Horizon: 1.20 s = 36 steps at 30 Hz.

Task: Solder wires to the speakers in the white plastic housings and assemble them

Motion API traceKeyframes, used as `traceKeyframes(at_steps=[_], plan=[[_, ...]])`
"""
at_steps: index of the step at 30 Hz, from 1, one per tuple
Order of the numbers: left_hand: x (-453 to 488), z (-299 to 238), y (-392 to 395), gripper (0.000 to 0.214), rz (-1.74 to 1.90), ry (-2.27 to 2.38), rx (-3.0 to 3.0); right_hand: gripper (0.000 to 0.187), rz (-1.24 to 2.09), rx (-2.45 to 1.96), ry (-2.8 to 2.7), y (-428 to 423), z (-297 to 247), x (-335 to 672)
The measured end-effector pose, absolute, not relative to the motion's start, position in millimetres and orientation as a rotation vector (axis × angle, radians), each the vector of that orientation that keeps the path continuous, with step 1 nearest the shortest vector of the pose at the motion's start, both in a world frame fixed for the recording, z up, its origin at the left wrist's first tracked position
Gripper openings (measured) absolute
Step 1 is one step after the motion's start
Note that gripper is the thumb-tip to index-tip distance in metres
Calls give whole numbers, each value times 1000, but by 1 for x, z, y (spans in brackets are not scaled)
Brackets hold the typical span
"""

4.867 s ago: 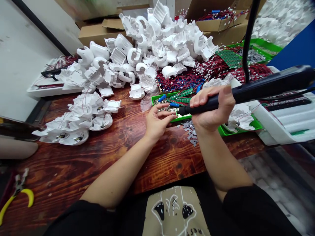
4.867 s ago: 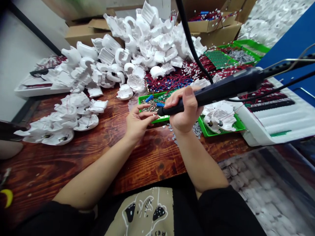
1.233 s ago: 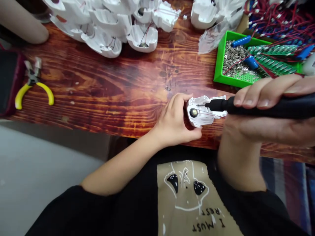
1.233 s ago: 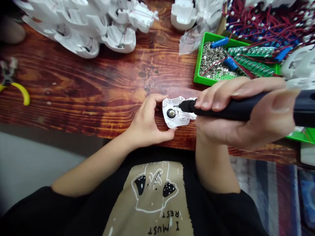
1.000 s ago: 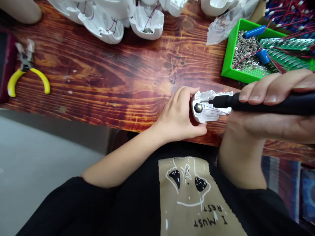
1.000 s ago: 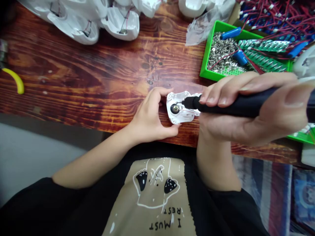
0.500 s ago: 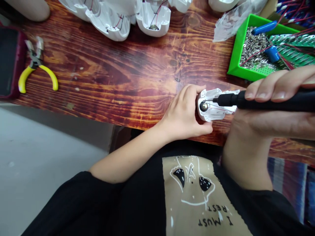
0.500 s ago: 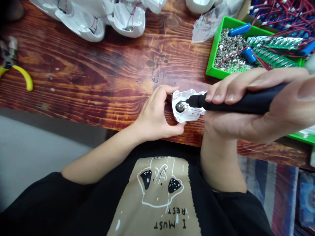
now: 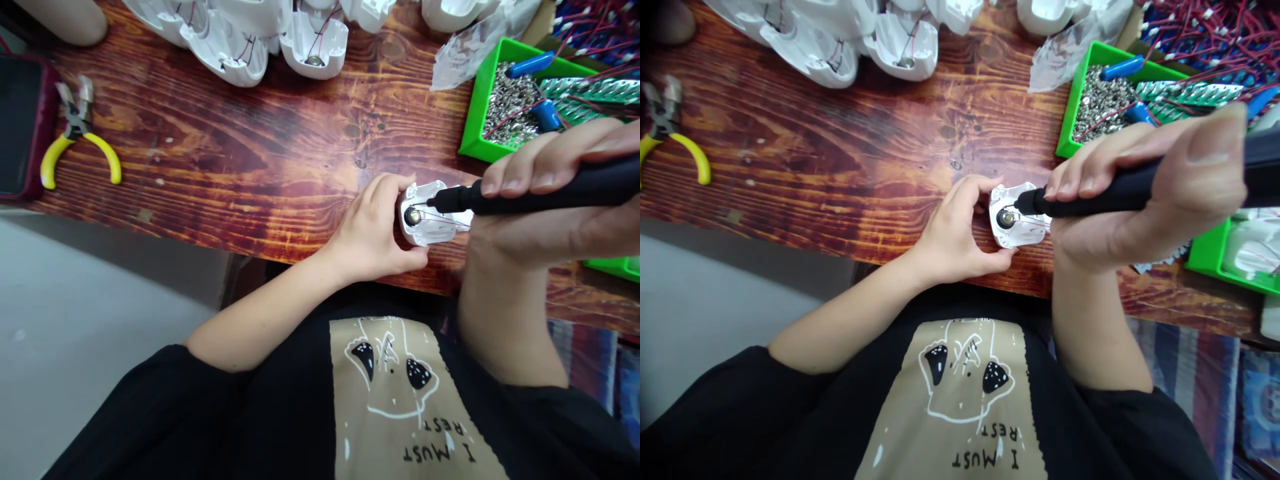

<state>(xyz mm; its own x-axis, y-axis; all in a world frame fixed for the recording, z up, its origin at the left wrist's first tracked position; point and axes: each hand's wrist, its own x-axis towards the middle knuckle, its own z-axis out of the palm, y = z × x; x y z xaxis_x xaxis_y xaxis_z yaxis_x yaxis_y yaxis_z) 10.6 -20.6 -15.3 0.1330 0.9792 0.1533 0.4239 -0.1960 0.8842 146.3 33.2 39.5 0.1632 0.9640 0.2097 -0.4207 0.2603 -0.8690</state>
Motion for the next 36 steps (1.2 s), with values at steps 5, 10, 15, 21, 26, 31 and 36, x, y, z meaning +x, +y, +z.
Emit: traceKeyframes(at_steps=[5,10,15,21,26,31,36], plan=[[8,-15,-23,72,1053,1353,1764,35,854,-540,-1066,42,29,141],[7,-17,-24,70,1083,1329,1792,16,911,-515,-1134,49,31,137],[7,-17,-24,66,1109,1320,1790,17,981,-511,-1102,51,37,137],[8,-18,-24,71,1098,1333,1774,24,1028,-442,-1173,53,36,135],[5,-15,-22,74,1015,1368,1708,22,988,-483,-1180,45,39,138],[-2,-9,-21,72,959,1359,1703,26,727,-527,-1142,62,64,175],[-7,-7,-20,73,852,1201,1815,27,511,-635,-1014,116,67,212]])
